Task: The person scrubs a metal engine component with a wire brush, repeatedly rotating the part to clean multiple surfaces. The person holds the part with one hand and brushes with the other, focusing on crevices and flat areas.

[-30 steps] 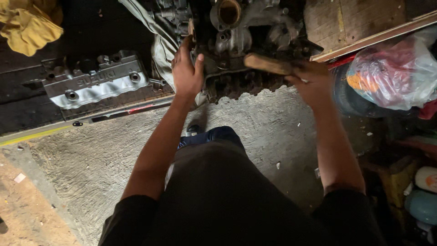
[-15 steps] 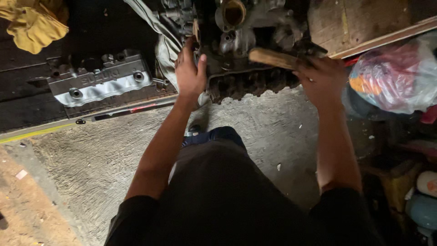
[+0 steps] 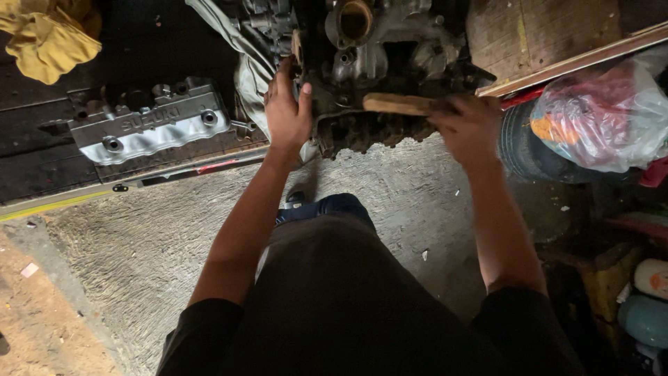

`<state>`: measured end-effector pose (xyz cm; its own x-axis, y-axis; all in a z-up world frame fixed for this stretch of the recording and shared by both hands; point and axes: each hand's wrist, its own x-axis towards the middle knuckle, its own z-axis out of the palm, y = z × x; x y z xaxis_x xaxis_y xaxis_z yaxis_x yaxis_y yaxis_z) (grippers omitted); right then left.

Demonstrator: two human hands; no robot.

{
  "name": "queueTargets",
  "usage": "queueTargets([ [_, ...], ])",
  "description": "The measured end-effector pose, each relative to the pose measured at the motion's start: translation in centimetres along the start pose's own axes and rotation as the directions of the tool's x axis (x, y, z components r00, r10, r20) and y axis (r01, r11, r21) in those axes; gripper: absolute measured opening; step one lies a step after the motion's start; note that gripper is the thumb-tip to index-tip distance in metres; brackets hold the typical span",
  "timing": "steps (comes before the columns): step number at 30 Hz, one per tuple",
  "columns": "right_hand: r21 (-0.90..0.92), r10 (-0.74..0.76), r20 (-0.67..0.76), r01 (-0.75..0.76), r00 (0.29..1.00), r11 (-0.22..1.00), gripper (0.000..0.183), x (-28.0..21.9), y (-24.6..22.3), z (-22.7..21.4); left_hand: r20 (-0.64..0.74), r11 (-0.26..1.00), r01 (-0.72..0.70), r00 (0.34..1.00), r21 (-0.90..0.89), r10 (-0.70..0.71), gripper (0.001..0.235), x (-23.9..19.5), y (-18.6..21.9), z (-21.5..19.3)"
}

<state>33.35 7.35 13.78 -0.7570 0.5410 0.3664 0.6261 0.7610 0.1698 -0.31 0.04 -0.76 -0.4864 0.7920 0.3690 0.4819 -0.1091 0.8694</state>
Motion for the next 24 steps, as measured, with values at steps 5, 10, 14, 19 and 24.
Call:
queueTargets([
  [5,-0.067,0.163,-0.079,-0.168,0.983,0.983,0.021,-2.2,2.4,-1.0,0.008,1.0,0.013,1.0,0.01,-0.013,0.063,-0.2,-0.2,0.0],
  [10,-0.005,0.055,-0.039,-0.055,0.998,0.998,0.021,-2.8,1.2,-0.4,0.028,1.0,0.009,1.0,0.002,-0.009,0.062,0.1,0.5,-0.2],
  [14,0.046,-0.011,-0.022,0.012,1.0,0.999,0.019,-2.0,-0.7,1.4,0.051,0.999,0.025,0.998,0.019,-0.026,0.062,0.2,0.7,-0.3],
  [19,-0.149,0.038,-0.057,-0.046,0.998,0.988,0.009,-0.8,0.3,0.4,0.041,0.999,0.038,0.998,-0.03,-0.037,0.062,0.1,0.8,-0.4],
  [24,0.054,0.296,0.026,-0.297,0.955,0.953,0.018,-0.7,2.6,-3.0,0.044,0.999,0.033,0.998,0.004,-0.033,0.061,0.0,0.7,-0.4],
])
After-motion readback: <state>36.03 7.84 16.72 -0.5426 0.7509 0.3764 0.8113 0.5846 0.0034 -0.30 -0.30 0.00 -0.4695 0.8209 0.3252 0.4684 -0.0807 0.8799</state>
